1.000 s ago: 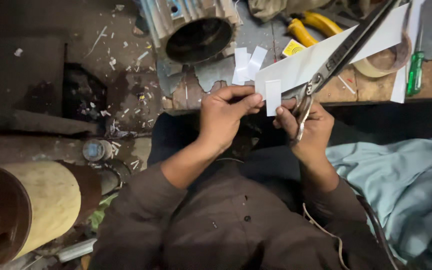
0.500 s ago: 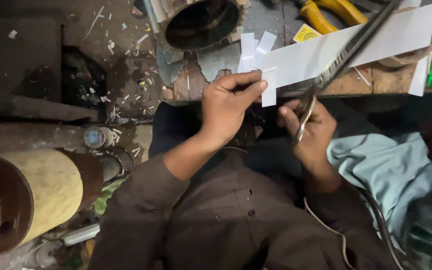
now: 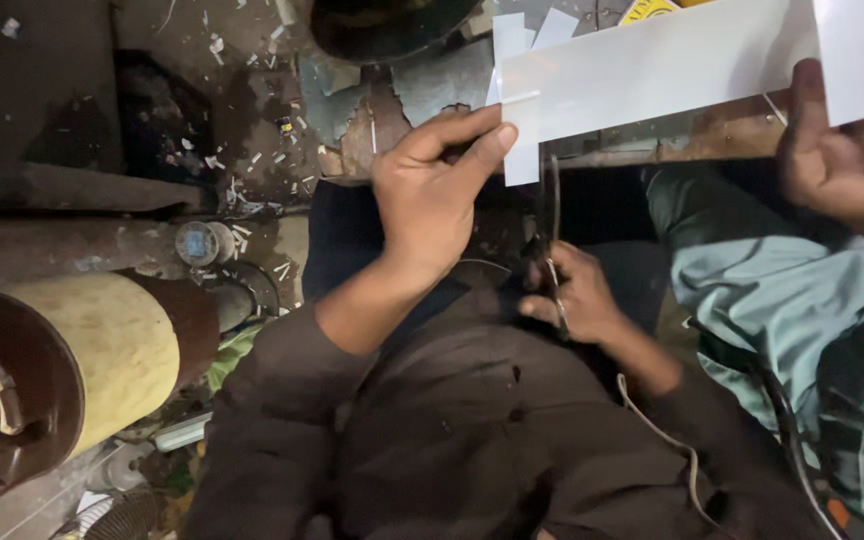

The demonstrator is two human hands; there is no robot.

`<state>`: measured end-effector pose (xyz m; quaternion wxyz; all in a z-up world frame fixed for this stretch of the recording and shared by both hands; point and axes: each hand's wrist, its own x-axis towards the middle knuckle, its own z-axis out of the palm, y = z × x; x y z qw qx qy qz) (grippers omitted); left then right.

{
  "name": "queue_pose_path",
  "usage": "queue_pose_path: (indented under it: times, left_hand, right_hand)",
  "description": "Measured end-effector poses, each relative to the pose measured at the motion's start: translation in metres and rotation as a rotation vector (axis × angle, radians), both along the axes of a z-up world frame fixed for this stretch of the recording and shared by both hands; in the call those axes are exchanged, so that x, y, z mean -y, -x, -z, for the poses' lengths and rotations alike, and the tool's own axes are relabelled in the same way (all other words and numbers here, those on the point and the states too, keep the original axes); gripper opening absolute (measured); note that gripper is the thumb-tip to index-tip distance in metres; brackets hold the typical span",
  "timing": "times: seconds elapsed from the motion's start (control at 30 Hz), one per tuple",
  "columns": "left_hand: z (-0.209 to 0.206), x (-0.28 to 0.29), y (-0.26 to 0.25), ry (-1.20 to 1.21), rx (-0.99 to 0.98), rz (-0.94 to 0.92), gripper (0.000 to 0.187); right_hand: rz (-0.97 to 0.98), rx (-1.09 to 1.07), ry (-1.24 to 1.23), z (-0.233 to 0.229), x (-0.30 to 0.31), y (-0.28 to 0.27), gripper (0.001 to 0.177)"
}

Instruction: The person cuts a long white strip into small rectangular pieces using scissors. They repeatedly measure the strip against a blue metal component, cut a piece, and insert it into a slot in the component.

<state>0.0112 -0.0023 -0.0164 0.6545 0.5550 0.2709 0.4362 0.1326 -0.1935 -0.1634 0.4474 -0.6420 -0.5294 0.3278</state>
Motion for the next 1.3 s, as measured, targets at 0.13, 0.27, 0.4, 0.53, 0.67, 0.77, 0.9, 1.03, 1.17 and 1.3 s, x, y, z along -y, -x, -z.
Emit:
queue_pose_path:
  times: [0.13,0.27,0.4,0.53,0.67,0.77,0.9,1.03,1.17,1.3]
  left_hand:
    - [0.001,0.004,0.003,-0.031,0.006,-0.046,0.02]
    - [0.002,0.005,0.006,-0.065,-0.087,-0.058,0.023]
    - [0.006,0.009,0.004,-0.094,-0.065,-0.082,0.022]
    - [0.011,0.011,0.002,-0.12,-0.04,-0.08,0.021]
    - [0.013,0.012,0.001,-0.13,-0.048,-0.07,0.018]
    - [0.014,0.011,0.002,-0.193,-0.059,-0.08,0.019]
    - [0.014,0.012,0.002,-0.178,-0.065,-0.094,0.019]
    - [0.011,0.014,0.0,-0.041,-0.023,-0.073,0.02]
    - [0.008,0.011,-0.003,-0.022,0.005,-0.077,0.016]
    - [0.005,0.009,-0.004,-0.145,-0.066,-0.116,0.018]
  right_hand:
    - [0.048,-0.069,-0.028,-0.016,-0.026,0.016,0.049]
    - [0.106,-0.094,-0.065,-0.026,-0.04,0.026,0.047]
    - [0.126,-0.068,-0.099,-0.032,-0.044,0.028,0.05]
    - [0.116,-0.098,-0.117,-0.038,-0.044,0.029,0.054]
    - [0.149,-0.053,-0.113,-0.039,-0.044,0.031,0.051]
    - [0.167,0.015,-0.111,-0.036,-0.042,0.032,0.049]
    - [0.196,0.011,-0.093,-0.031,-0.041,0.033,0.048]
    - [0.208,0.032,-0.097,-0.027,-0.039,0.034,0.046]
    - [0.211,0.002,-0.052,-0.026,-0.038,0.035,0.045]
    - [0.189,-0.014,-0.053,-0.028,-0.037,0.036,0.044]
